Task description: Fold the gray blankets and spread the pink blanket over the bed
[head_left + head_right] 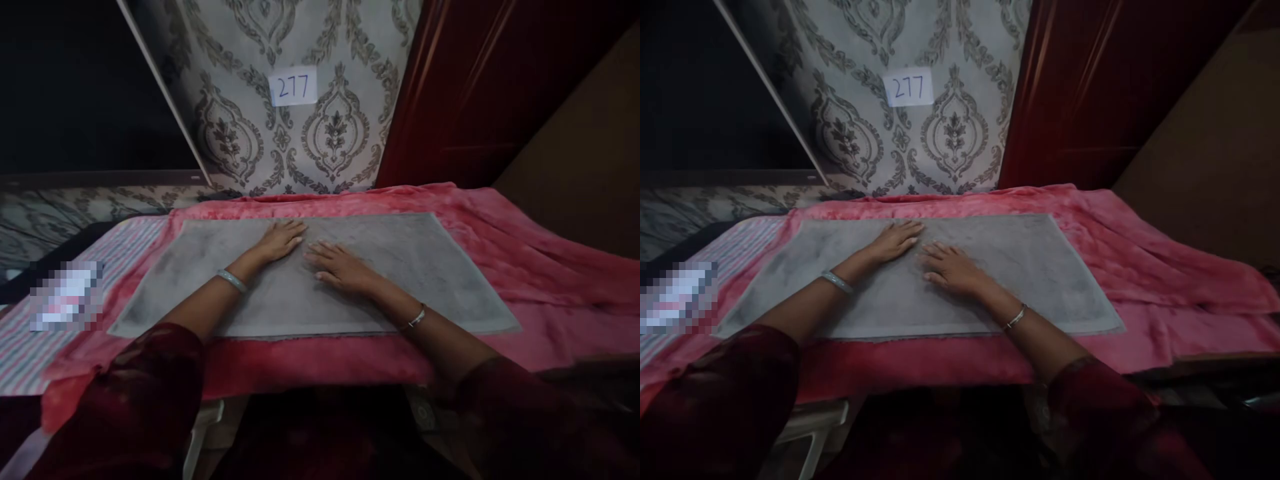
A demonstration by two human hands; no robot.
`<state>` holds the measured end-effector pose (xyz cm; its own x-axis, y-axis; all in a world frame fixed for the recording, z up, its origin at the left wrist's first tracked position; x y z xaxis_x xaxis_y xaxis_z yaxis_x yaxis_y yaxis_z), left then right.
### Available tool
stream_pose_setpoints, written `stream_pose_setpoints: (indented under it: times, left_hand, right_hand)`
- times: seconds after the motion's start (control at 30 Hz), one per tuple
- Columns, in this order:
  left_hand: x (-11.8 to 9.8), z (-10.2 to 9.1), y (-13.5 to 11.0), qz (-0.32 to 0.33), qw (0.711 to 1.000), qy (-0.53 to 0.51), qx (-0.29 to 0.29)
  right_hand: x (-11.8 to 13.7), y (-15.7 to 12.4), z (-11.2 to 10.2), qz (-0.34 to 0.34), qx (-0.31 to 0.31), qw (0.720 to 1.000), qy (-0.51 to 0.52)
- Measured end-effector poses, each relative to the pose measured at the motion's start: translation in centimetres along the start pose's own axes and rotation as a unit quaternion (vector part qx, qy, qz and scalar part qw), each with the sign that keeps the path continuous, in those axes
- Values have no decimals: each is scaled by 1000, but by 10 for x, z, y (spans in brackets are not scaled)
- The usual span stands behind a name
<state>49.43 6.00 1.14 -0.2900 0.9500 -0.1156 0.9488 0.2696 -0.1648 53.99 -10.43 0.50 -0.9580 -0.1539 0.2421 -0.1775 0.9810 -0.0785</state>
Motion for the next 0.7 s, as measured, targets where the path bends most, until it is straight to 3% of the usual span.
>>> stream_pose_setpoints:
  times: [0.13, 0.33, 0.47, 0.6, 0.7]
  left_hand:
    - [12, 18, -8, -32, 999, 9, 0]
    - [10, 22, -8, -22, 1000, 6, -9]
    - [7, 20, -11, -20, 1000, -4, -19]
    - [13, 12, -24, 2, 1000, -27, -4]
    - [43, -2, -49, -24, 999, -24, -8]
  right_hand:
    - [11, 6, 23, -14, 18, 999, -27]
    - [64, -42, 46, -104, 74, 992, 23]
    - [90, -57, 43, -140, 109, 981, 83]
    - [91, -28, 18, -137, 81, 984, 84]
    - [82, 18, 2, -113, 44, 992, 33]
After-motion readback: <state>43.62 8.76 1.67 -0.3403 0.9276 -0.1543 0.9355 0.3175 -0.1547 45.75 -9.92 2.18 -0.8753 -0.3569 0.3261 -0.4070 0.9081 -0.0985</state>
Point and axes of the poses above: each hand's wrist, its own y-axis towards the middle knuckle, its own z-axis out of the palm, x = y × z, the point moved 8 cm from there along y, towards the middle knuckle, and after that the axes turned 12 degrees about x, right-handed, at the moved point
